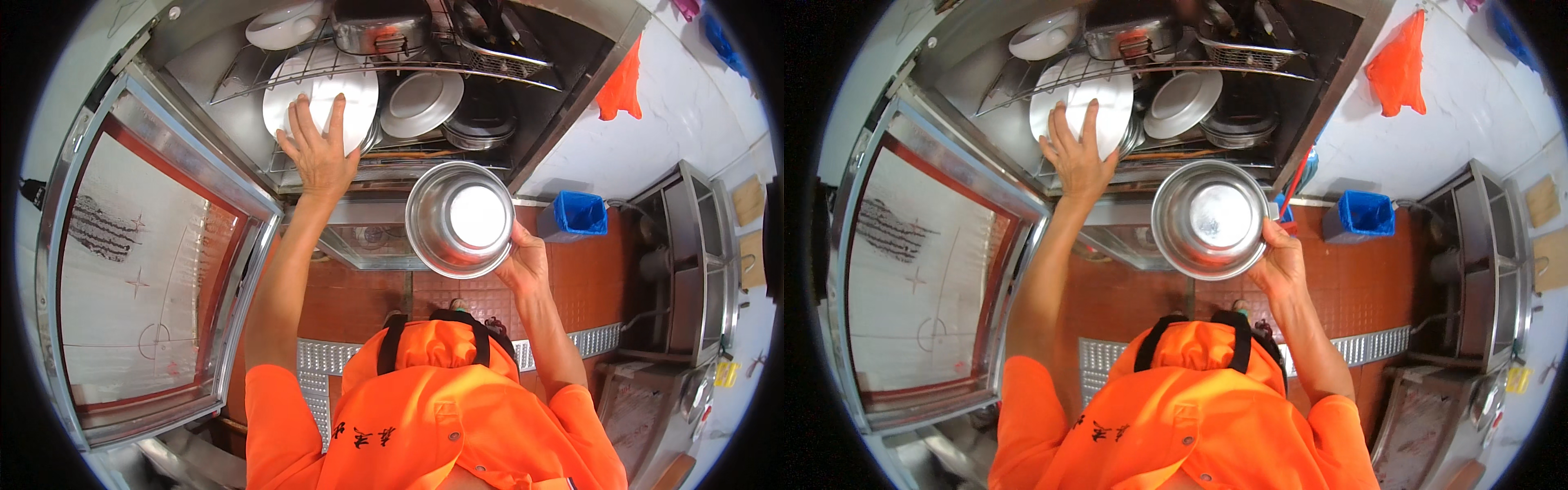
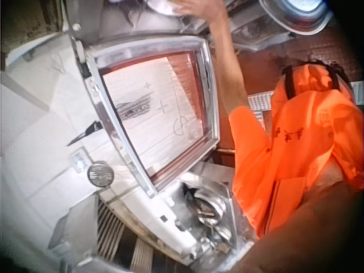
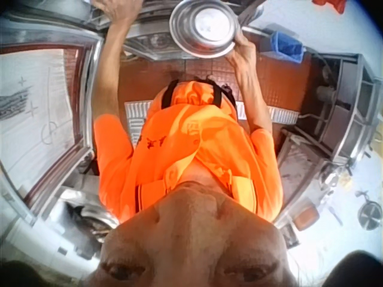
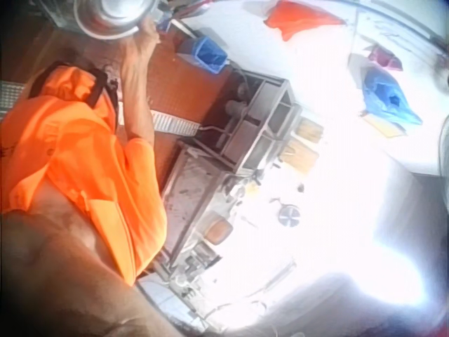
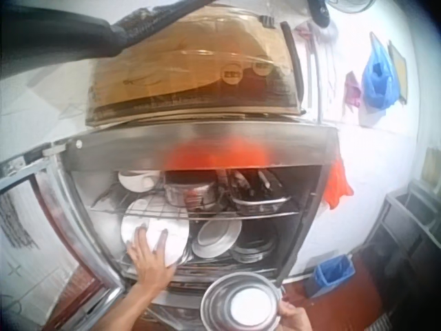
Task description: The person retrieves a metal bowl and several white ceramic bowls from a storage cabinet. They place the bowls into a sink, apply dish soap to a sponge, and scrub each bowl individually. The cleaned bowls are then placed into a large metal basin on the counter.
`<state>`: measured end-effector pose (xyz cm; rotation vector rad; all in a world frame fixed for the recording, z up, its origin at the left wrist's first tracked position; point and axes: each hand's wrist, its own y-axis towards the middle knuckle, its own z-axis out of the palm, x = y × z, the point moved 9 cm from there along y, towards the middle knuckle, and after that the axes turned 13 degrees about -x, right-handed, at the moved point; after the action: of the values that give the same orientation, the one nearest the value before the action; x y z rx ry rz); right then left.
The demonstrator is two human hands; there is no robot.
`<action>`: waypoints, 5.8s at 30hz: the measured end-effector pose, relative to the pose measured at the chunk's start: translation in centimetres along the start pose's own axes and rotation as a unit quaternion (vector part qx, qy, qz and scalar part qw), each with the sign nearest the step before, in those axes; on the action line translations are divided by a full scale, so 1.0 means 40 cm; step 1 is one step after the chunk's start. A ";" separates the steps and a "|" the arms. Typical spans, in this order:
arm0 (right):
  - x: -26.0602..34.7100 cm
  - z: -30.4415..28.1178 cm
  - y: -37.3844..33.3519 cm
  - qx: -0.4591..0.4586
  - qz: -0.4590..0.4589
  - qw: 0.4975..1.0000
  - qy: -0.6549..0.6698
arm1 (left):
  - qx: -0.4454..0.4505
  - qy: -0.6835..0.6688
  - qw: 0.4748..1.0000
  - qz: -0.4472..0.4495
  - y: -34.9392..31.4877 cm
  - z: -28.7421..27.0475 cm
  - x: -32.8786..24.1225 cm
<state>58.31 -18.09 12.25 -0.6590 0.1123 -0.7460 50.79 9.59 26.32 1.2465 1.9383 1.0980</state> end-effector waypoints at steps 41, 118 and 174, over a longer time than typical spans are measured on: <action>0.012 -0.186 -0.019 -0.030 0.016 0.999 0.014 | -0.001 0.041 0.999 0.029 0.006 0.003 -0.016; 0.110 -0.151 -0.071 0.051 -0.040 0.997 0.048 | 0.109 0.024 0.987 0.118 0.019 0.292 -0.195; 0.048 0.494 0.509 0.008 -0.205 0.942 -0.267 | 0.141 -0.502 0.682 -0.512 -0.601 -0.256 -0.050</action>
<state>78.15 1.93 16.13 -0.8605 -0.5436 -0.9381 32.74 -0.98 10.56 0.4314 1.4374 -0.4542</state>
